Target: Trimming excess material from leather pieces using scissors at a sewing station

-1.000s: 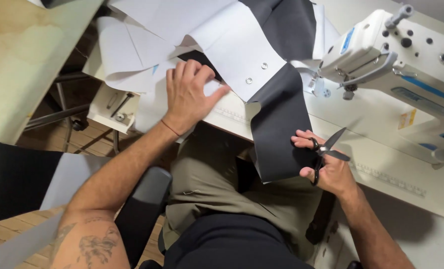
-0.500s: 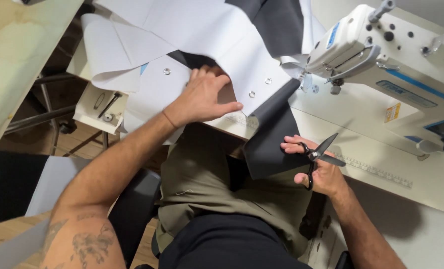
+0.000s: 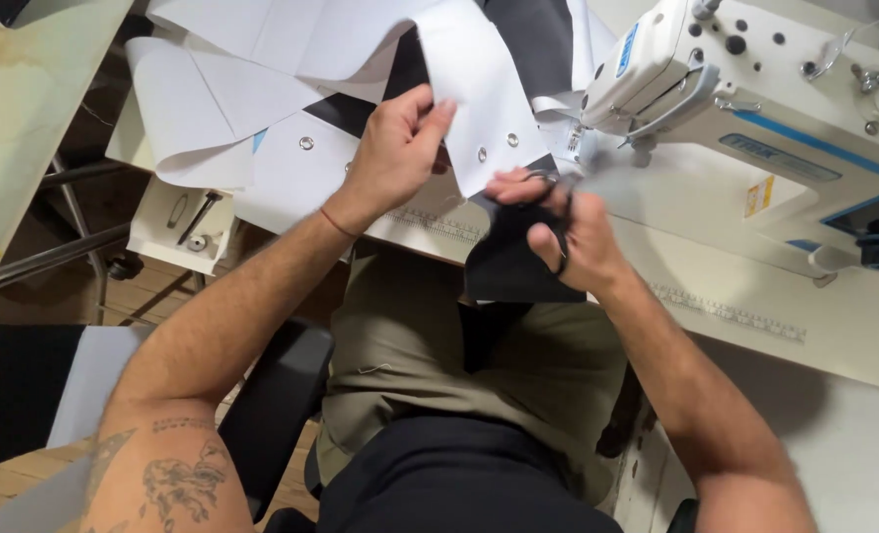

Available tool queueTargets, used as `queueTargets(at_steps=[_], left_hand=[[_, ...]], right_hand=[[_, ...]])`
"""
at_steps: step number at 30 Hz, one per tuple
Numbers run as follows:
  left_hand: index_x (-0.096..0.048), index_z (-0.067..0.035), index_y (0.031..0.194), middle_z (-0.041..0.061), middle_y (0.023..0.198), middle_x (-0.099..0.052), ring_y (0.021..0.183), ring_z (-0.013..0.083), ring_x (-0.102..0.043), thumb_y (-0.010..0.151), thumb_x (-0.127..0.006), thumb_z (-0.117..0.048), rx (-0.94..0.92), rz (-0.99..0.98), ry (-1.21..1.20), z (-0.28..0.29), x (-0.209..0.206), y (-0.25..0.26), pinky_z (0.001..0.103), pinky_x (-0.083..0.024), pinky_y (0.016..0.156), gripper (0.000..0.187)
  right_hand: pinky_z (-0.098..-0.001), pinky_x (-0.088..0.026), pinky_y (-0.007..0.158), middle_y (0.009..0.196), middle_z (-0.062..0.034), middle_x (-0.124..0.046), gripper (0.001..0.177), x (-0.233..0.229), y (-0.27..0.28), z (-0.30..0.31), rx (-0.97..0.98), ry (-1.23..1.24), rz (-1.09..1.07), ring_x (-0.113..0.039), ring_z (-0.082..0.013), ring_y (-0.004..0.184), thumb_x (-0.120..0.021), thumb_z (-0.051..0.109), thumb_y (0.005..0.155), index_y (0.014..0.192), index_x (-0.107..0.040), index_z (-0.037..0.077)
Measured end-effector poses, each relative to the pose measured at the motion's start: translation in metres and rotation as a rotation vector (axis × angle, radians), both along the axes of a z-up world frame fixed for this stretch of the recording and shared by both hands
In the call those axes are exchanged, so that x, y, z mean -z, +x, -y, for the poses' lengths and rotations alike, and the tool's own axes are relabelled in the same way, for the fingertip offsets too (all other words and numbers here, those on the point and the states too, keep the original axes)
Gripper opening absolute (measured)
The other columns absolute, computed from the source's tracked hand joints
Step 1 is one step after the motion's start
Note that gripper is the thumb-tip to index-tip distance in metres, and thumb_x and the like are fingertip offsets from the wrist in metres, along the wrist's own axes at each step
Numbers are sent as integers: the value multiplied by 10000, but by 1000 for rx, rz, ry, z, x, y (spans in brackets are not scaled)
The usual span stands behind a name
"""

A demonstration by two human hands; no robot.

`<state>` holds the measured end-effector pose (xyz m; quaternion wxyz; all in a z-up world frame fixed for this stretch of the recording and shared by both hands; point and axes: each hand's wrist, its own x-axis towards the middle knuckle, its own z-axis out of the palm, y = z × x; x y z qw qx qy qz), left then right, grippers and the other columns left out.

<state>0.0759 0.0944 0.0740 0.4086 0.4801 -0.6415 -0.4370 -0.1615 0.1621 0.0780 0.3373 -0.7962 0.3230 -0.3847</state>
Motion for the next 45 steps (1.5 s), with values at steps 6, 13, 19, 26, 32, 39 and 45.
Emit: queueTargets(at_steps=[6,13,19,26,32,39,45], left_hand=[[-585,8,1133,147,940,-653,834,219,-697,962,-699,-271,205,-201,282,-26,27,22,392,-633,740,347],[-698,-33,1220,138,948,-683,862,343,-719,853,-817,-230,202,454,-161,-45,43,31,453,-595,759,433],[-682,-128,977,21,861,-522,844,261,-646,1022,-594,-231,124,795,-521,-47,56,39,372,-549,705,142],[-591,-124,966,68,1090,-541,1141,317,-569,1041,-603,-258,105,799,-814,-34,55,45,404,-479,922,154],[-618,-73,1159,105,1011,-698,1037,275,-719,1066,-616,-183,236,560,-901,-8,84,47,393,-535,1006,144],[-576,-71,1053,150,827,-677,866,367,-723,1055,-603,-168,392,485,-600,-23,45,57,486,-572,867,101],[-507,-48,1037,209,841,-659,897,449,-710,1091,-532,-193,543,408,-435,-25,33,66,556,-525,956,157]], right_hand=[[-501,-419,1155,1128,-154,-749,639,36,12,13,74,259,109,-662,-272,1170,-557,606,983,1165,-720,15],[-547,-333,1207,1221,-216,-729,737,50,10,15,-40,196,188,-622,-342,1278,-515,653,977,1160,-686,-40],[-552,-320,1218,1243,-209,-725,714,55,5,17,-71,204,185,-623,-347,1285,-526,629,982,1178,-679,-40],[-550,-331,1211,1211,-192,-740,632,47,11,21,-73,219,198,-645,-327,1254,-568,572,991,1158,-688,-25],[-501,-411,1186,1141,-130,-760,534,23,15,18,18,321,147,-686,-259,1179,-613,512,999,1173,-707,15],[-289,-449,305,363,-181,-512,908,20,24,-61,31,1088,490,-543,-278,303,-290,746,1010,648,-625,-17],[-287,-421,275,348,-198,-466,972,43,37,-108,-103,1576,712,-530,-348,290,-272,788,1007,618,-588,-45]])
